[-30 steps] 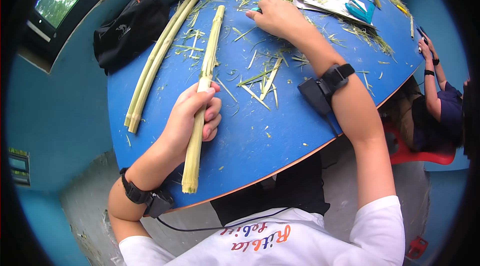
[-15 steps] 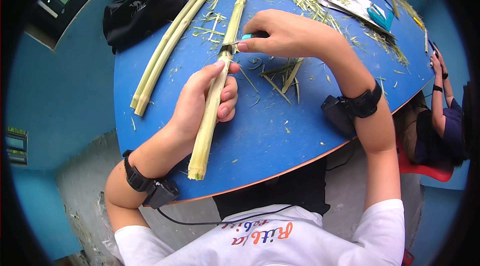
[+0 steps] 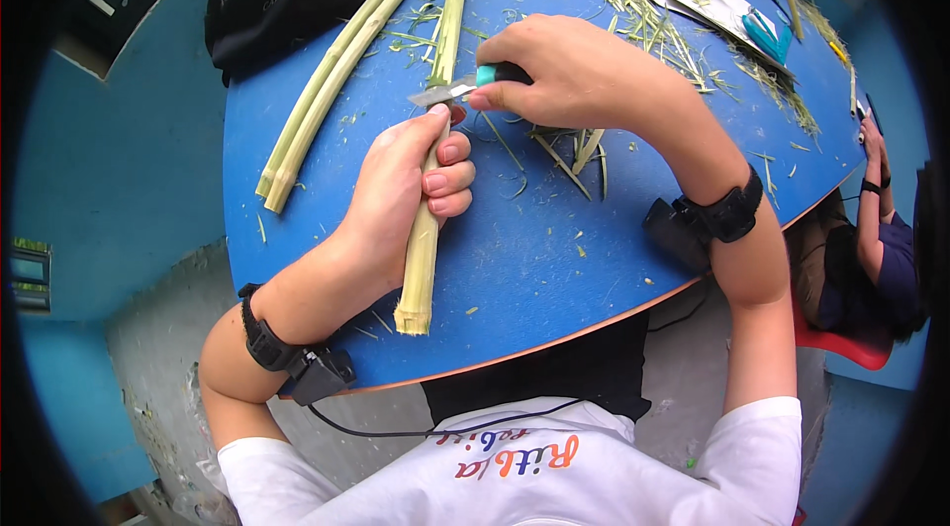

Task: The recorder uses a utility knife to peel and scrape the outer skin from sugarcane stalks on a table.

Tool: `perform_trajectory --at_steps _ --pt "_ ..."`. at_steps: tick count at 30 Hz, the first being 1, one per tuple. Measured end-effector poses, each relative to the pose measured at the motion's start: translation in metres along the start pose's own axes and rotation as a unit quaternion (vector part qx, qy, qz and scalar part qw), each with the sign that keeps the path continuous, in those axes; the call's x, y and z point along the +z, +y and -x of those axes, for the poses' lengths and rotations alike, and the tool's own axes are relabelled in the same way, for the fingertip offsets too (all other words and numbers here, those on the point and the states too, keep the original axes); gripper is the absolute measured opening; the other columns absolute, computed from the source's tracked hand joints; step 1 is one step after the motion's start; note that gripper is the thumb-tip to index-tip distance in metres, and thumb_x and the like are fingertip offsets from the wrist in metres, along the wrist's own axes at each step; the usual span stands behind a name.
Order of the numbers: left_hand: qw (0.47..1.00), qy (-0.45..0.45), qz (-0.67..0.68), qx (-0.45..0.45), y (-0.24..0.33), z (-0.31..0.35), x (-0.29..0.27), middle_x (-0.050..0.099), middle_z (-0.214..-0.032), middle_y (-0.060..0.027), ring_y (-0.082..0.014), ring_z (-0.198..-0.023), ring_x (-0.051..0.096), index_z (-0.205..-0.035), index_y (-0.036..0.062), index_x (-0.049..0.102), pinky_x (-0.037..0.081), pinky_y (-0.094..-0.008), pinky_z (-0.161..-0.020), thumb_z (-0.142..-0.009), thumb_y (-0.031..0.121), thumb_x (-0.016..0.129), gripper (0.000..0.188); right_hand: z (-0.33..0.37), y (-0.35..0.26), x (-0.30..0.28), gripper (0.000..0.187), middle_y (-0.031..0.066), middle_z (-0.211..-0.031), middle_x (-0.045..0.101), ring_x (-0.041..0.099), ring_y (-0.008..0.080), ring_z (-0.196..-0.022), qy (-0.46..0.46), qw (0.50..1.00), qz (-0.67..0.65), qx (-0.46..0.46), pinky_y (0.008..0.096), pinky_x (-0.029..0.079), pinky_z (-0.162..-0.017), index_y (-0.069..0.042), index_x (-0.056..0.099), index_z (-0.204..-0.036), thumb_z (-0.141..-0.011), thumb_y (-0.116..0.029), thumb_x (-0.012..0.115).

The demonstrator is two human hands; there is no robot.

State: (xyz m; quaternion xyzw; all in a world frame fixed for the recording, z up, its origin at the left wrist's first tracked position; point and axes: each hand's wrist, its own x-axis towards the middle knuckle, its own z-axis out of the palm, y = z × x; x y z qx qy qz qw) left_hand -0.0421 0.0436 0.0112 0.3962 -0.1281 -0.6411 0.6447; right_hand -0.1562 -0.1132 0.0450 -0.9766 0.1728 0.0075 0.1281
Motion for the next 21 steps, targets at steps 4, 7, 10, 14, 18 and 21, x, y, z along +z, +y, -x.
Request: perform_trajectory --at_steps 4,7,10,14,18,21 --pt "1.0 -0.014 -0.019 -0.008 0.001 0.0 0.0 0.04 -0.071 0.0019 -0.0008 -0.052 0.034 -0.103 0.0029 0.043 0.03 -0.0152 -0.041 -0.096 0.021 0.044 0.019 -0.002 0.001 0.006 0.041 0.0226 -0.078 0.059 0.056 0.0375 -0.077 0.085 0.996 -0.012 -0.029 0.0417 0.044 -0.068 0.004 0.063 -0.091 -0.084 -0.037 0.057" --pt "0.999 0.027 -0.047 0.002 0.0 0.002 0.012 0.04 -0.073 0.0024 0.0004 -0.052 0.034 -0.103 0.0022 0.043 0.029 -0.014 -0.039 -0.096 0.021 0.043 0.02 -0.004 0.003 0.004 0.041 0.0224 -0.076 0.059 0.056 0.038 -0.074 0.09 0.995 -0.019 -0.031 0.0418 0.044 -0.067 0.004 0.063 -0.089 -0.084 -0.036 0.056" --pt "0.997 0.037 -0.065 0.005 0.0 0.003 0.012 0.043 -0.076 0.0006 -0.0016 -0.054 0.036 -0.096 0.0045 0.041 0.031 -0.016 -0.041 -0.096 0.02 0.045 0.016 -0.003 0.004 -0.003 0.043 0.0216 -0.079 0.06 0.056 0.0373 -0.077 0.068 0.997 -0.041 -0.02 0.0407 0.044 -0.069 0.004 0.064 -0.091 -0.085 -0.038 0.056" --pt "0.996 0.045 -0.075 -0.001 -0.002 0.003 0.014 0.043 -0.077 0.0018 0.0004 -0.053 0.034 -0.094 0.0058 0.042 0.03 -0.0139 -0.039 -0.096 0.019 0.045 0.014 0.0 0.005 0.0 0.045 0.0224 -0.083 0.06 0.056 0.0363 -0.081 0.039 0.999 -0.018 0.001 0.0401 0.044 -0.072 0.005 0.063 -0.091 -0.084 -0.039 0.056" --pt "0.996 0.044 -0.077 0.001 -0.005 0.004 0.011 0.041 -0.077 0.0021 0.0007 -0.052 0.033 -0.092 0.0066 0.041 0.029 -0.0136 -0.039 -0.096 0.019 0.045 0.014 0.003 -0.001 0.001 0.043 0.0227 -0.085 0.06 0.056 0.0364 -0.082 0.061 0.998 -0.016 0.009 0.0386 0.045 -0.075 0.005 0.063 -0.092 -0.083 -0.037 0.057" --pt "0.994 0.052 -0.093 0.004 -0.004 0.001 0.012 0.04 -0.076 0.0026 0.0009 -0.052 0.032 -0.093 0.0061 0.042 0.029 -0.0131 -0.039 -0.096 0.019 0.045 0.014 -0.002 -0.013 -0.007 0.042 0.0221 -0.08 0.061 0.057 0.0382 -0.078 0.004 0.998 -0.025 0.065 0.0392 0.046 -0.073 0.006 0.064 -0.087 -0.083 -0.035 0.058"
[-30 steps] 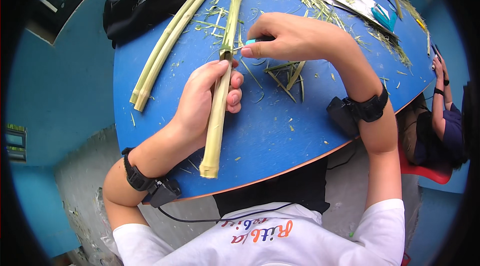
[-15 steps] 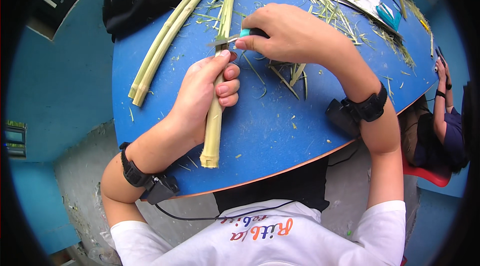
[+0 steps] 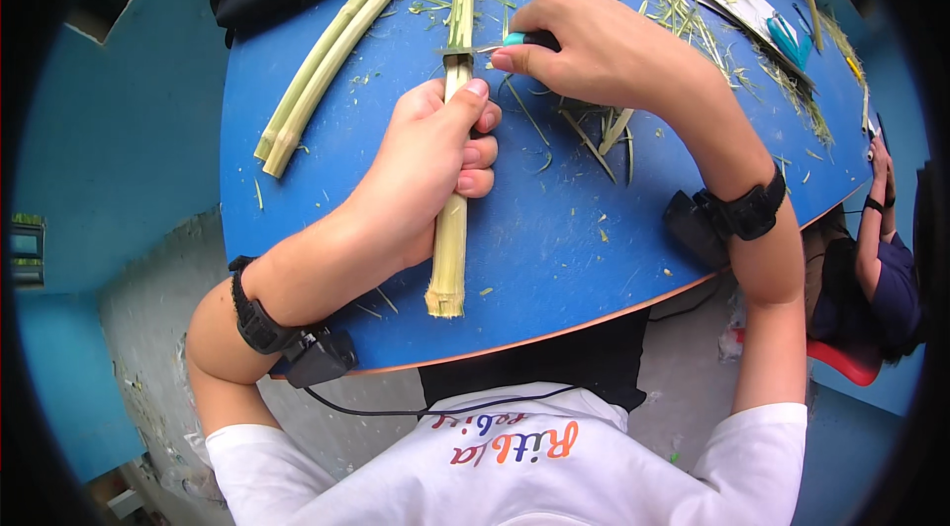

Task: The recorder uses a utility knife to peel and scrape the outer skin from sugarcane stalks on a table.

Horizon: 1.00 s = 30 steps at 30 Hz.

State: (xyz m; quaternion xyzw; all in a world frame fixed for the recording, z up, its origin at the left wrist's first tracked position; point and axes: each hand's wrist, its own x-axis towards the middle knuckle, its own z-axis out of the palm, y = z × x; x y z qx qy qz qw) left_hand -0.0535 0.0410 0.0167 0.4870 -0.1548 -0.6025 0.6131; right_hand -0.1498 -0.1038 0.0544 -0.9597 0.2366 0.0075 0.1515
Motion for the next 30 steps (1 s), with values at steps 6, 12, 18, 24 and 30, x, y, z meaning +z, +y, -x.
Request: perform_trajectory --at_steps 6,12,18,24,30 --pt "0.992 -0.016 -0.12 -0.025 -0.003 0.009 0.013 0.04 -0.076 0.0026 0.0012 -0.051 0.031 -0.101 0.0037 0.042 0.028 -0.013 -0.037 -0.096 0.02 0.046 0.017 -0.034 0.045 0.014 0.044 0.0247 -0.069 0.059 0.058 0.0396 -0.068 0.199 0.978 0.056 0.02 0.0433 0.045 -0.062 0.006 0.06 -0.073 -0.083 -0.036 0.056" --pt "0.996 -0.024 -0.08 -0.013 0.002 0.006 0.007 0.041 -0.077 0.0022 0.0015 -0.05 0.03 -0.105 0.003 0.042 0.029 -0.0122 -0.037 -0.096 0.02 0.046 0.02 -0.013 0.031 0.008 0.048 0.0235 -0.068 0.057 0.054 0.038 -0.064 0.11 0.993 -0.015 -0.027 0.0427 0.042 -0.061 0.007 0.059 -0.075 -0.084 -0.039 0.056" --pt "0.996 -0.025 -0.081 -0.007 0.001 0.005 0.002 0.04 -0.077 0.0031 0.0016 -0.052 0.03 -0.105 0.003 0.043 0.028 -0.0119 -0.037 -0.096 0.021 0.046 0.02 0.004 0.002 0.0 0.046 0.0237 -0.075 0.057 0.056 0.0371 -0.071 0.036 0.999 0.004 -0.015 0.0414 0.043 -0.064 0.006 0.061 -0.077 -0.082 -0.04 0.058" --pt "0.995 -0.004 -0.1 0.005 0.002 0.002 0.003 0.04 -0.078 0.0033 0.0017 -0.052 0.029 -0.105 0.0029 0.043 0.026 -0.0114 -0.038 -0.096 0.021 0.046 0.02 -0.008 0.01 0.011 0.044 0.0223 -0.071 0.059 0.058 0.0387 -0.071 0.102 0.994 0.009 -0.02 0.0425 0.044 -0.064 0.004 0.062 -0.078 -0.081 -0.039 0.059" --pt "0.993 0.008 -0.118 0.011 0.002 0.012 0.002 0.04 -0.078 0.0021 0.0014 -0.05 0.029 -0.107 0.002 0.042 0.027 -0.0118 -0.037 -0.095 0.019 0.046 0.021 -0.047 0.055 0.014 0.046 0.0255 -0.068 0.058 0.059 0.0382 -0.066 0.163 0.987 -0.012 0.005 0.0446 0.045 -0.061 0.007 0.06 -0.071 -0.083 -0.038 0.057"
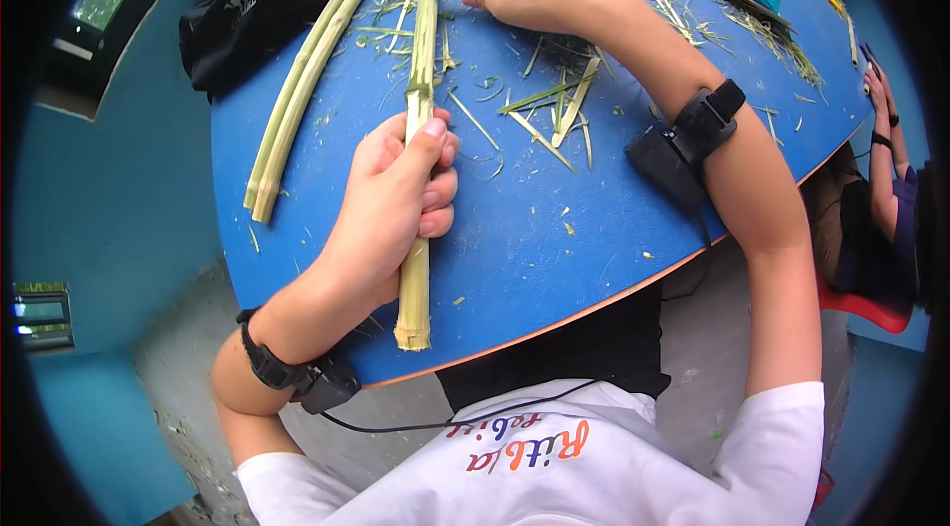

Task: The recorder uses a utility knife to peel and scrape the outer skin from sugarcane stalks on a table.

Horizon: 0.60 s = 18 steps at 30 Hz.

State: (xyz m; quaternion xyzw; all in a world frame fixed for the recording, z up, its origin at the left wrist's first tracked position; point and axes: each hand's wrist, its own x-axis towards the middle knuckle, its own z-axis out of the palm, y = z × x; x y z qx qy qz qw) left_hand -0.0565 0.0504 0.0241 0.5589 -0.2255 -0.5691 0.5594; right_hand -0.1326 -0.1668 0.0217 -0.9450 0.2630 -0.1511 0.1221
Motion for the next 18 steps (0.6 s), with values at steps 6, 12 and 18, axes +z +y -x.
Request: perform_trajectory --at_steps 6,12,18 --pt "1.0 -0.011 0.026 -0.007 0.002 -0.006 -0.006 0.041 -0.078 0.0019 0.0009 -0.051 0.03 -0.108 0.002 0.042 0.027 -0.0124 -0.037 -0.096 0.018 0.045 0.021 0.027 -0.034 -0.016 0.045 0.0254 -0.065 0.057 0.057 0.0386 -0.063 -0.068 0.995 -0.044 -0.055 0.0446 0.044 -0.06 0.008 0.059 -0.072 -0.083 -0.036 0.058" --pt "0.998 -0.014 0.061 -0.006 0.003 -0.005 -0.006 0.041 -0.079 0.0017 0.0005 -0.052 0.03 -0.11 0.0021 0.042 0.028 -0.0125 -0.039 -0.097 0.02 0.041 0.022 0.031 -0.044 -0.018 0.042 0.0231 -0.067 0.059 0.059 0.0379 -0.066 -0.095 0.995 -0.005 -0.014 0.0439 0.045 -0.061 0.005 0.062 -0.075 -0.082 -0.036 0.058" --pt "1.0 -0.004 0.008 0.009 -0.002 -0.005 -0.003 0.043 -0.079 0.0017 -0.0004 -0.054 0.033 -0.106 0.0056 0.042 0.03 -0.0136 -0.041 -0.098 0.023 0.039 0.019 0.021 -0.031 0.0 0.043 0.0225 -0.072 0.061 0.06 0.0387 -0.071 0.005 0.999 0.034 -0.026 0.0453 0.046 -0.064 0.004 0.062 -0.074 -0.083 -0.038 0.057"
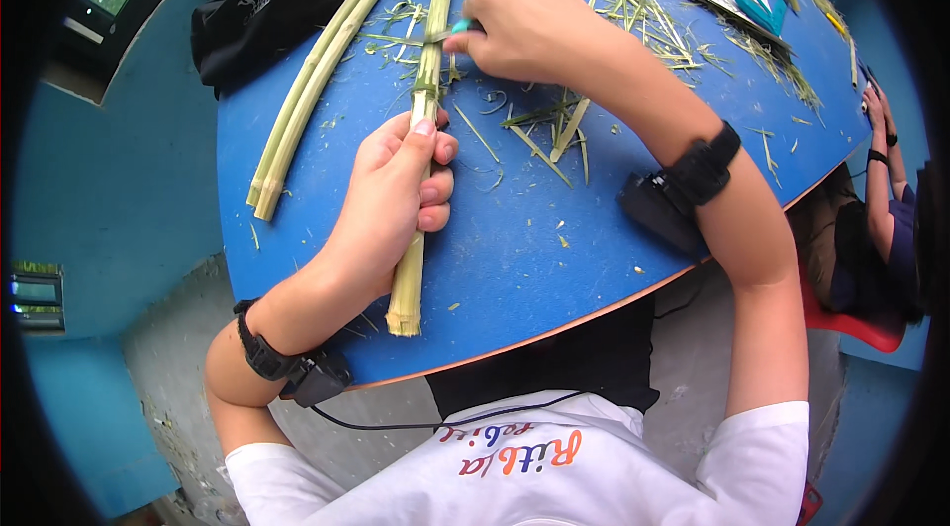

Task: The recorder uses a utility knife to peel and scrape the outer skin from sugarcane stalks on a table.

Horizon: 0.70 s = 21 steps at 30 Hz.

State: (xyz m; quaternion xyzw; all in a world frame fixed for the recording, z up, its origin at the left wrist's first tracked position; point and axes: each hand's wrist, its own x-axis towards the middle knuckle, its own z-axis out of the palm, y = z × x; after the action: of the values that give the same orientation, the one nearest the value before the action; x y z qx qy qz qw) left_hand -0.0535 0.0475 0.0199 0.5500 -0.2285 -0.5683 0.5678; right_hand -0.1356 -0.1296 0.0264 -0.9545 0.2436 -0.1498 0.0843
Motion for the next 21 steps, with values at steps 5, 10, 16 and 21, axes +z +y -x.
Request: perform_trajectory --at_steps 5,10,16,21 --pt "0.999 -0.029 -0.022 0.015 -0.001 0.003 0.003 0.044 -0.081 0.0007 -0.0011 -0.053 0.035 -0.106 0.0052 0.041 0.031 -0.014 -0.04 -0.097 0.02 0.042 0.018 -0.02 0.037 0.0 0.045 0.0236 -0.069 0.06 0.06 0.0392 -0.068 0.031 0.998 -0.017 0.046 0.0454 0.046 -0.062 0.004 0.061 -0.073 -0.083 -0.039 0.057" --pt "1.0 -0.004 0.005 0.001 -0.006 0.004 0.012 0.045 -0.083 0.0006 -0.0001 -0.052 0.033 -0.109 0.0014 0.043 0.031 -0.0129 -0.038 -0.096 0.018 0.044 0.022 0.009 0.013 -0.019 0.046 0.023 -0.061 0.056 0.057 0.0373 -0.06 -0.056 0.997 -0.058 -0.019 0.0438 0.044 -0.058 0.007 0.06 -0.072 -0.083 -0.038 0.057" --pt "0.999 -0.024 -0.014 0.015 -0.004 -0.003 -0.003 0.046 -0.083 -0.0011 -0.0017 -0.054 0.037 -0.102 0.0045 0.043 0.032 -0.0151 -0.04 -0.096 0.02 0.044 0.016 0.01 -0.007 -0.026 0.045 0.0217 -0.063 0.057 0.057 0.035 -0.061 -0.122 0.991 -0.053 0.013 0.0427 0.042 -0.057 0.006 0.061 -0.073 -0.081 -0.038 0.059" --pt "0.999 -0.02 -0.038 0.023 -0.006 0.003 0.0 0.046 -0.082 -0.0001 -0.0007 -0.054 0.035 -0.106 0.003 0.044 0.031 -0.0141 -0.04 -0.096 0.02 0.045 0.02 -0.003 0.011 -0.001 0.044 0.0219 -0.069 0.06 0.06 0.0368 -0.068 -0.007 1.0 0.001 0.021 0.0436 0.045 -0.061 0.005 0.062 -0.077 -0.082 -0.038 0.059"
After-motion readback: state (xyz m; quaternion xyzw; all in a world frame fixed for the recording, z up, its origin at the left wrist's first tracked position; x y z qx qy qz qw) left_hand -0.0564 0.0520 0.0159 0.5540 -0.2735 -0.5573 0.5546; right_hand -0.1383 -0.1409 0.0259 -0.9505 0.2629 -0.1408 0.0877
